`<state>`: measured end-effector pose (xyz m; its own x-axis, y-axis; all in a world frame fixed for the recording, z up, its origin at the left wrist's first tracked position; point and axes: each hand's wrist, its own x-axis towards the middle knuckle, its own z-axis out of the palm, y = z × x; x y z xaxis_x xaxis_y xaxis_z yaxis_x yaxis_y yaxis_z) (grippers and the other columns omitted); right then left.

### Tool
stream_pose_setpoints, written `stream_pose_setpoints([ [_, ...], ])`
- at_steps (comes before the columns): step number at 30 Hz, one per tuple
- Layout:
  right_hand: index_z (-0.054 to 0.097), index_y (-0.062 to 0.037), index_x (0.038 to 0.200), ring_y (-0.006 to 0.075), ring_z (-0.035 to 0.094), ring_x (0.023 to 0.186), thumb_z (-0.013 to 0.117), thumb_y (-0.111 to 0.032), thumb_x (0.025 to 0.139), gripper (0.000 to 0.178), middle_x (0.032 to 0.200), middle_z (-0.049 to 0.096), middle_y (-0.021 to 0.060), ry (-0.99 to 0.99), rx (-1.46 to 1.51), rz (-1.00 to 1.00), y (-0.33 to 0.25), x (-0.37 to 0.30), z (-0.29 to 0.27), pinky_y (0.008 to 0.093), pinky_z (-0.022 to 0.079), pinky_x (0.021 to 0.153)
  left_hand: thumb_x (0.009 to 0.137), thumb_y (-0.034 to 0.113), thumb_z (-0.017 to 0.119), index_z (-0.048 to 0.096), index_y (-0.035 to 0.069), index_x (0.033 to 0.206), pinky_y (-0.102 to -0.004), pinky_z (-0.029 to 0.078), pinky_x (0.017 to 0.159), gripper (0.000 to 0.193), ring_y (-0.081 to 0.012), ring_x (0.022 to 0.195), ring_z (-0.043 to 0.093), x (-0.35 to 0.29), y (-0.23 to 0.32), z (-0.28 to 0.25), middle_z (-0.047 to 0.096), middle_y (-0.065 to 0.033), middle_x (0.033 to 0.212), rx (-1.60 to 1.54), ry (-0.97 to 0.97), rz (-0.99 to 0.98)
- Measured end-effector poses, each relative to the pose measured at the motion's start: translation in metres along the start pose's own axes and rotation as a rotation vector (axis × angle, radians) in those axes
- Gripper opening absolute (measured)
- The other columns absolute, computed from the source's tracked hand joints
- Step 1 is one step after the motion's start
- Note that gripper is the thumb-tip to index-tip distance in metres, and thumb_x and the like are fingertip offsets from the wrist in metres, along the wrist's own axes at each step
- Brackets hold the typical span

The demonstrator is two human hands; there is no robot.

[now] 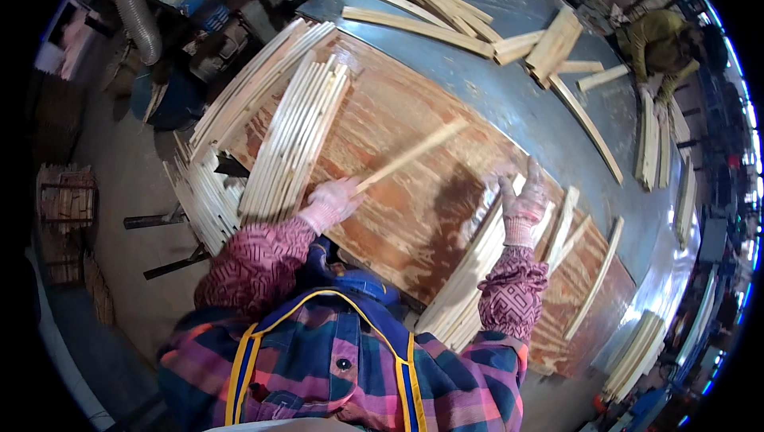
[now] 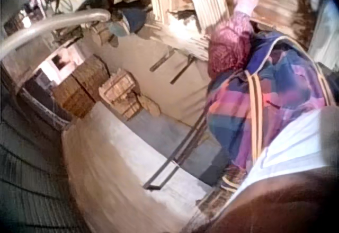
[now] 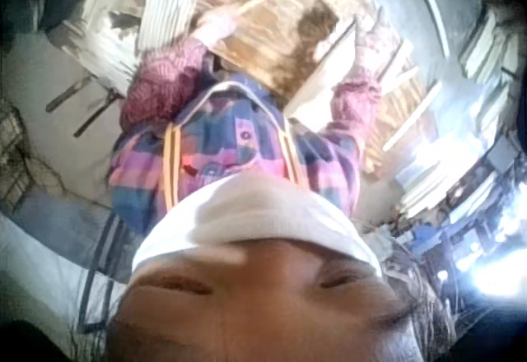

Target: The person sorts and stacks thin wooden slats on a workbench in a workshop. They repeatedly pick up individual slats, align them, and place them into a growing pile, occasionally moving the entire stack to a different location on the table.

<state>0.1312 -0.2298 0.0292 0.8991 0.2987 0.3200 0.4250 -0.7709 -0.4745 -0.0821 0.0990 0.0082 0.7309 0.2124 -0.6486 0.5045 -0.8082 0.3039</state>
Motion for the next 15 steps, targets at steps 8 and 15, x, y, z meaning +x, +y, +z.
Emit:
stream_pose_setpoints([
  [8,0.047,-0.0173,0.143,0.0311,0.054,0.124,0.066,-0.040,0.087,0.063,0.131,0.060,0.0152,-0.543,-0.057,-0.009,-0.044,0.076,0.181,0.0409,0.040,0.107,0.071,0.024,0.072,0.042,0.013,0.136,-0.0554,0.029,0.104,0.072,-0.0428,0.120,0.037,0.036,-0.071,0.011,0.039,-0.0240,0.132,0.265,0.850,-0.126],
  [15,0.050,-0.0156,0.138,0.0332,0.047,0.129,0.062,-0.033,0.086,0.056,0.137,0.053,0.0152,-0.447,-0.173,-0.138,-0.096,0.242,0.276,0.0427,0.039,0.106,0.064,0.023,0.074,0.046,0.005,0.131,-0.0615,0.034,0.102,0.075,-0.0471,0.118,0.039,0.058,-0.086,-0.005,0.038,-0.0239,0.129,0.146,0.705,-0.137],
])
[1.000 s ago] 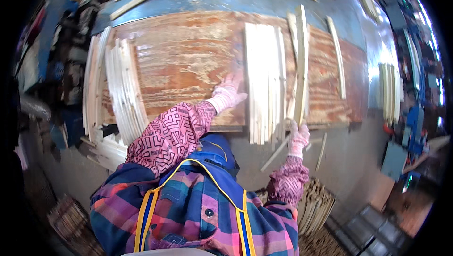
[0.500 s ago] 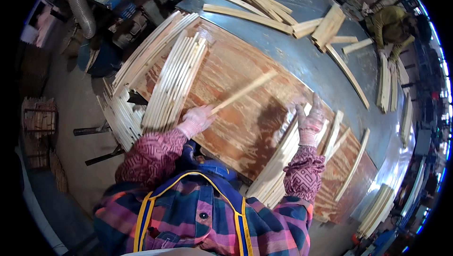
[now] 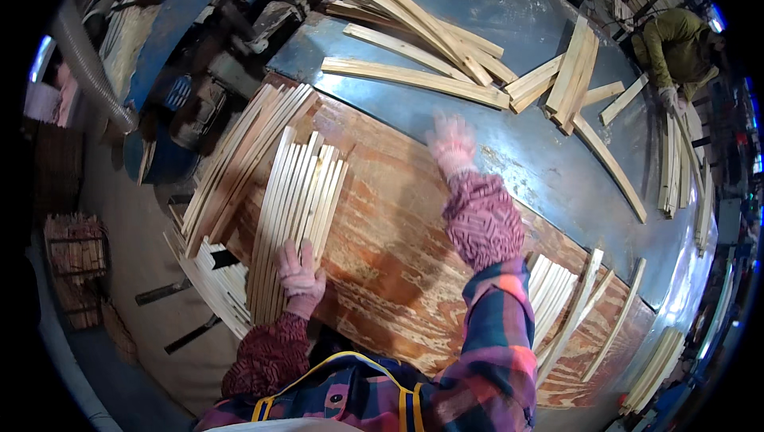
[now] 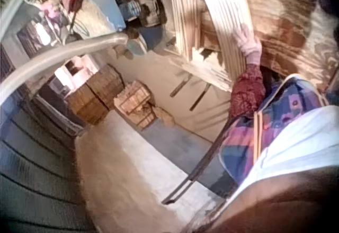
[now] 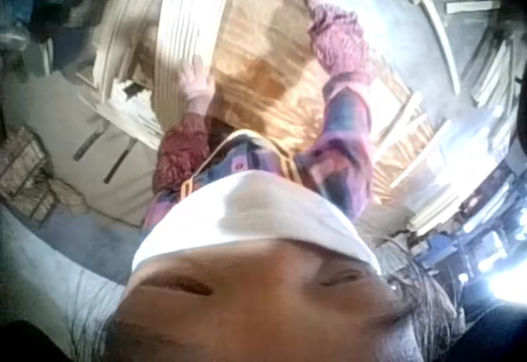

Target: The person sorts and stacks thin wooden slats on a workbench in a workshop. They repeatedly pick up individual slats, align them, and place them into a growing pile, occasionally moving the entire stack to a different location on the table.

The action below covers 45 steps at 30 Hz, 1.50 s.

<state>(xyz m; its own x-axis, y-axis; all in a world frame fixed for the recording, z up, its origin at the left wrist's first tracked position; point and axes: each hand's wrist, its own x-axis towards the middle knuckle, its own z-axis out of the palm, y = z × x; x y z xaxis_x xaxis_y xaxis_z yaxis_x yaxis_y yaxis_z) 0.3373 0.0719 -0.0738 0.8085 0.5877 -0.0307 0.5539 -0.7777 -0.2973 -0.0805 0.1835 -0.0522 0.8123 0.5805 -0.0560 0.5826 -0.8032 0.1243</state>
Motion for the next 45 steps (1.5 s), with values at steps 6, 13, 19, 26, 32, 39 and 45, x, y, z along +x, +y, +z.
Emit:
stream_pose_setpoints([
  [6,0.051,-0.0247,0.138,0.0260,0.045,0.132,0.062,-0.021,0.082,0.057,0.141,0.050,0.0083,-0.006,-0.252,0.040,-0.003,0.098,0.005,0.0412,0.035,0.108,0.065,0.024,0.079,0.042,0.012,0.131,-0.0624,0.037,0.101,0.077,-0.0460,0.115,0.042,0.005,0.001,0.005,0.035,-0.0222,0.131,0.097,-0.019,-0.028],
  [13,0.064,-0.0290,0.123,0.0211,0.048,0.127,0.065,-0.021,0.079,0.044,0.130,0.055,0.0033,-0.163,-0.316,0.186,0.006,0.063,-0.029,0.0373,0.036,0.109,0.064,0.028,0.082,0.045,0.010,0.129,-0.0604,0.039,0.100,0.077,-0.0455,0.118,0.040,0.047,0.025,-0.040,0.034,-0.0199,0.133,-0.065,-0.036,-0.005],
  [19,0.065,-0.0225,0.112,0.0210,0.058,0.097,0.058,-0.033,0.091,0.024,0.091,0.060,0.0018,-0.244,-0.116,-0.187,0.014,-0.028,-0.081,0.0386,0.042,0.099,0.087,0.047,0.064,0.045,0.007,0.137,-0.0510,0.044,0.096,0.067,-0.0392,0.117,0.050,0.139,0.099,-0.096,0.051,-0.0199,0.128,-0.110,0.162,0.455],
  [26,0.042,-0.0186,0.141,0.0282,0.037,0.131,0.046,-0.061,0.091,0.066,0.143,0.035,0.0085,-0.247,-0.217,-0.419,-0.036,-0.020,-0.072,0.0488,0.029,0.112,0.084,0.045,0.066,0.053,0.013,0.136,-0.0467,0.046,0.100,0.062,-0.0339,0.117,0.057,0.099,0.085,-0.007,0.060,-0.0154,0.126,-0.527,-0.388,0.045],
  [32,0.036,-0.0219,0.148,0.0323,0.027,0.144,0.066,-0.052,0.078,0.082,0.152,0.036,0.0122,0.044,-0.524,0.168,0.057,0.115,-0.067,0.0487,0.013,0.118,0.072,0.032,0.075,0.035,0.011,0.147,-0.0578,0.036,0.107,0.087,-0.0513,0.132,0.032,0.050,0.037,0.008,0.032,-0.0251,0.147,0.063,-0.148,-0.168],
  [39,0.023,-0.0260,0.152,0.0299,0.053,0.127,0.083,-0.029,0.062,0.108,0.142,0.045,0.0153,-0.180,-0.295,0.359,0.098,0.190,-0.066,0.0396,0.049,0.099,0.070,0.029,0.075,0.031,0.005,0.139,-0.0665,0.031,0.102,0.085,-0.0519,0.121,0.035,0.054,0.028,0.022,0.032,-0.0294,0.134,0.133,-0.055,-0.029],
  [45,0.011,-0.0324,0.156,0.0361,0.057,0.121,0.075,-0.009,0.074,0.107,0.136,0.048,0.0203,-0.361,-0.414,0.270,0.086,0.152,-0.076,0.0425,0.050,0.100,0.071,0.032,0.074,0.028,0.002,0.143,-0.0647,0.030,0.106,0.089,-0.0516,0.126,0.033,0.053,0.024,0.022,0.030,-0.0290,0.139,0.147,-0.092,-0.027],
])
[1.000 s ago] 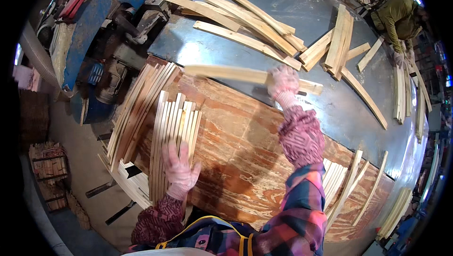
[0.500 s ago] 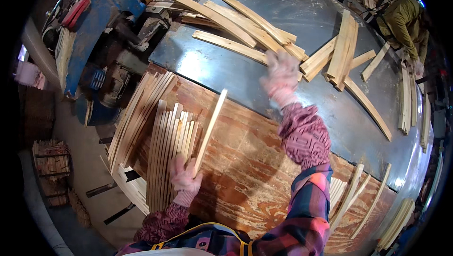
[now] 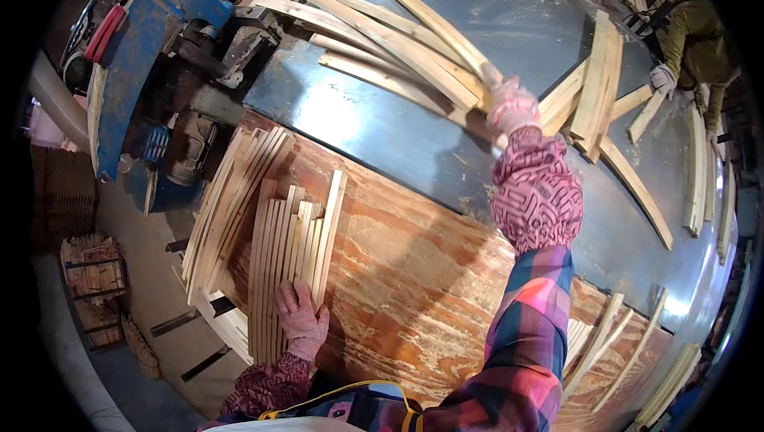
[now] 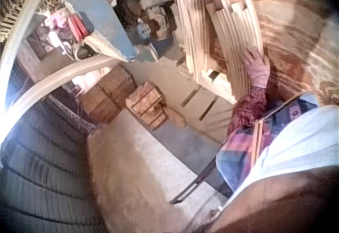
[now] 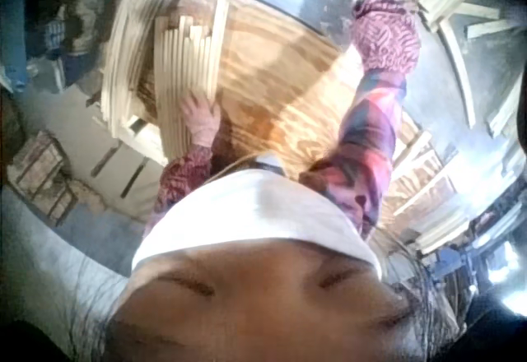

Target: The person sorts and stacks thin wooden slats on a workbench in a workshop. They repeatedly pick up individual slats, align them, and place them into a growing pile, occasionally moving the entire stack to a different location on the table.

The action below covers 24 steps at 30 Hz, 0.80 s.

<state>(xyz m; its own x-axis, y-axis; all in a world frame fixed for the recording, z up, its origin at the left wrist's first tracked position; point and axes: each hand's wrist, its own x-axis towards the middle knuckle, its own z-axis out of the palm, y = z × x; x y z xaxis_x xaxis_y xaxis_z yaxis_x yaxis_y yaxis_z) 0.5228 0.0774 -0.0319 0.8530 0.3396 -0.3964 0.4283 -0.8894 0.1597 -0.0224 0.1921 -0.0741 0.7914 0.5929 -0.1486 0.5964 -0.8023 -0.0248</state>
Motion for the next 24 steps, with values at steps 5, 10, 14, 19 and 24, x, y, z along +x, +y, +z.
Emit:
stream_pose_setpoints([
  [5,0.006,-0.0281,0.157,0.0351,0.061,0.116,0.067,-0.017,0.081,0.098,0.133,0.048,0.0252,-0.025,-0.103,-0.171,0.003,-0.107,0.039,0.0398,0.054,0.091,0.074,0.034,0.072,0.032,0.001,0.145,-0.0627,0.028,0.109,0.087,-0.0509,0.128,0.033,-0.001,0.000,-0.016,0.032,-0.0286,0.141,-0.074,-0.010,-0.031],
  [10,0.009,-0.0291,0.157,0.0354,0.064,0.108,0.062,-0.018,0.086,0.090,0.128,0.049,0.0223,-0.231,-0.005,-0.081,0.013,-0.255,0.067,0.0427,0.056,0.085,0.074,0.035,0.073,0.034,0.005,0.146,-0.0608,0.027,0.110,0.087,-0.0490,0.128,0.034,-0.003,-0.001,-0.016,0.033,-0.0268,0.142,-0.113,0.008,-0.003],
  [14,0.016,-0.0236,0.156,0.0323,0.062,0.111,0.067,-0.044,0.086,0.089,0.132,0.049,0.0215,-0.333,-0.058,-0.031,0.030,-0.352,0.148,0.0396,0.055,0.088,0.074,0.035,0.076,0.031,0.009,0.147,-0.0598,0.025,0.111,0.090,-0.0463,0.130,0.032,-0.010,-0.003,-0.003,0.033,-0.0242,0.142,-0.028,0.087,0.003],
  [19,0.038,-0.0146,0.146,0.0319,0.054,0.123,0.066,-0.057,0.084,0.080,0.140,0.047,0.0194,-0.281,0.228,0.022,0.011,-0.421,0.132,0.0436,0.047,0.100,0.075,0.034,0.076,0.033,0.010,0.146,-0.0587,0.021,0.113,0.087,-0.0438,0.133,0.029,-0.012,-0.007,-0.009,0.030,-0.0226,0.144,-0.098,0.023,-0.002],
  [24,0.055,-0.0102,0.128,0.0307,0.061,0.112,0.060,-0.050,0.087,0.057,0.130,0.058,0.0147,0.286,0.535,0.015,-0.062,-0.320,0.105,0.0436,0.053,0.090,0.074,0.034,0.073,0.040,0.010,0.140,-0.0577,0.024,0.110,0.078,-0.0421,0.128,0.033,-0.023,0.003,-0.019,0.035,-0.0210,0.140,-0.127,0.179,0.089],
])
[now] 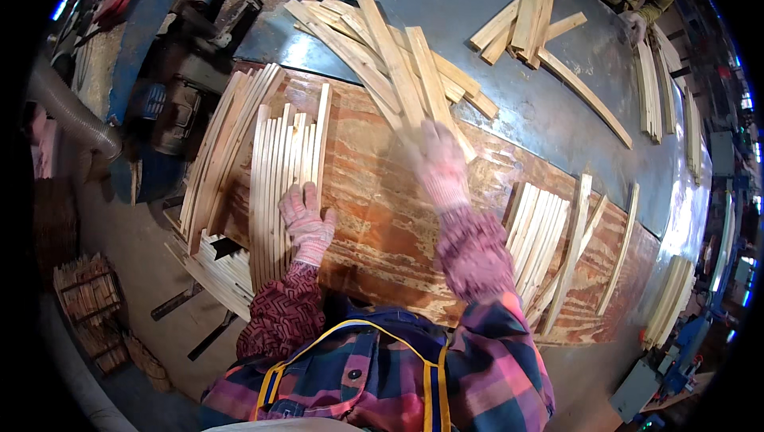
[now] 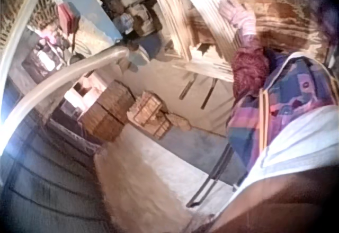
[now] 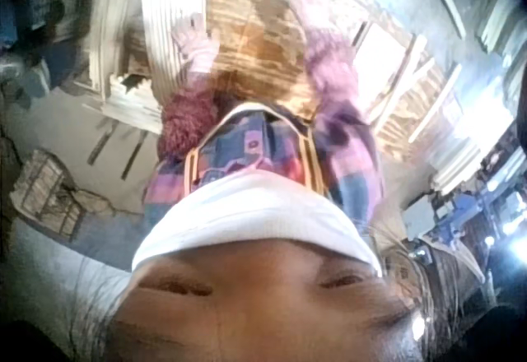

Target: The person sorts and stacks thin wooden slats on a workbench in a workshop. They repeatedly pick up individual slats, align them, and place them into a growing pile, occasionally moving the entire stack to a different location on the table.

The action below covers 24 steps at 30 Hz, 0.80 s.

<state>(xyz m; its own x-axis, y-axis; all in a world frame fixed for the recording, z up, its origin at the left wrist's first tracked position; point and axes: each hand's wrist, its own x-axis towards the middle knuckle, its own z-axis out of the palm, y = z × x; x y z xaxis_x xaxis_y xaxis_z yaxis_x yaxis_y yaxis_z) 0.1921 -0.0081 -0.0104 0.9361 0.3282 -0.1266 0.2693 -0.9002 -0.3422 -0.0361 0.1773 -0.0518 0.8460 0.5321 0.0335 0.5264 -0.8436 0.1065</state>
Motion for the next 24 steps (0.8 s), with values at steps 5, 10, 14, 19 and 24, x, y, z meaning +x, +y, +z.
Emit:
stream_pose_setpoints([
  [5,0.059,-0.0047,0.122,0.0292,0.065,0.105,0.068,-0.042,0.080,0.057,0.119,0.065,0.0152,-0.273,-0.154,0.226,-0.026,0.096,0.029,0.0419,0.054,0.085,0.079,0.038,0.071,0.038,0.012,0.146,-0.0556,0.021,0.115,0.079,-0.0409,0.135,0.029,-0.008,0.026,-0.011,0.034,-0.0198,0.147,-0.099,-0.056,-0.002],
  [10,0.063,0.0024,0.109,0.0287,0.068,0.096,0.081,-0.037,0.068,0.060,0.102,0.070,0.0205,-0.434,0.305,0.166,0.016,0.037,0.010,0.0398,0.054,0.082,0.074,0.038,0.075,0.041,0.013,0.146,-0.0558,0.022,0.115,0.083,-0.0421,0.134,0.030,-0.006,0.033,-0.040,0.034,-0.0190,0.145,-0.170,-0.145,0.087],
  [14,0.063,-0.0026,0.114,0.0285,0.068,0.094,0.083,-0.027,0.068,0.056,0.101,0.069,0.0180,-0.526,0.217,0.225,0.055,-0.077,0.000,0.0403,0.055,0.083,0.071,0.036,0.075,0.042,0.018,0.146,-0.0601,0.022,0.113,0.084,-0.0414,0.135,0.029,0.023,0.050,-0.067,0.032,-0.0176,0.147,-0.106,0.092,0.407],
  [19,0.069,-0.0280,0.109,0.0187,0.066,0.082,0.072,-0.027,0.079,0.030,0.086,0.068,-0.0020,-0.135,-0.068,-0.676,0.104,-0.109,-0.023,0.0346,0.055,0.068,0.074,0.028,0.071,0.050,0.018,0.137,-0.0537,0.035,0.106,0.067,-0.0336,0.123,0.047,0.030,0.045,-0.065,0.049,-0.0107,0.134,0.135,0.150,0.664],
  [24,0.058,-0.0183,0.121,0.0244,0.063,0.104,0.066,-0.034,0.085,0.040,0.111,0.066,0.0070,0.207,-0.409,-0.402,0.085,-0.025,0.003,0.0391,0.051,0.089,0.088,0.029,0.061,0.055,0.015,0.126,-0.0414,0.052,0.074,0.041,-0.0266,0.089,0.064,0.006,0.035,-0.082,0.065,-0.0084,0.097,0.087,-0.678,0.173],
])
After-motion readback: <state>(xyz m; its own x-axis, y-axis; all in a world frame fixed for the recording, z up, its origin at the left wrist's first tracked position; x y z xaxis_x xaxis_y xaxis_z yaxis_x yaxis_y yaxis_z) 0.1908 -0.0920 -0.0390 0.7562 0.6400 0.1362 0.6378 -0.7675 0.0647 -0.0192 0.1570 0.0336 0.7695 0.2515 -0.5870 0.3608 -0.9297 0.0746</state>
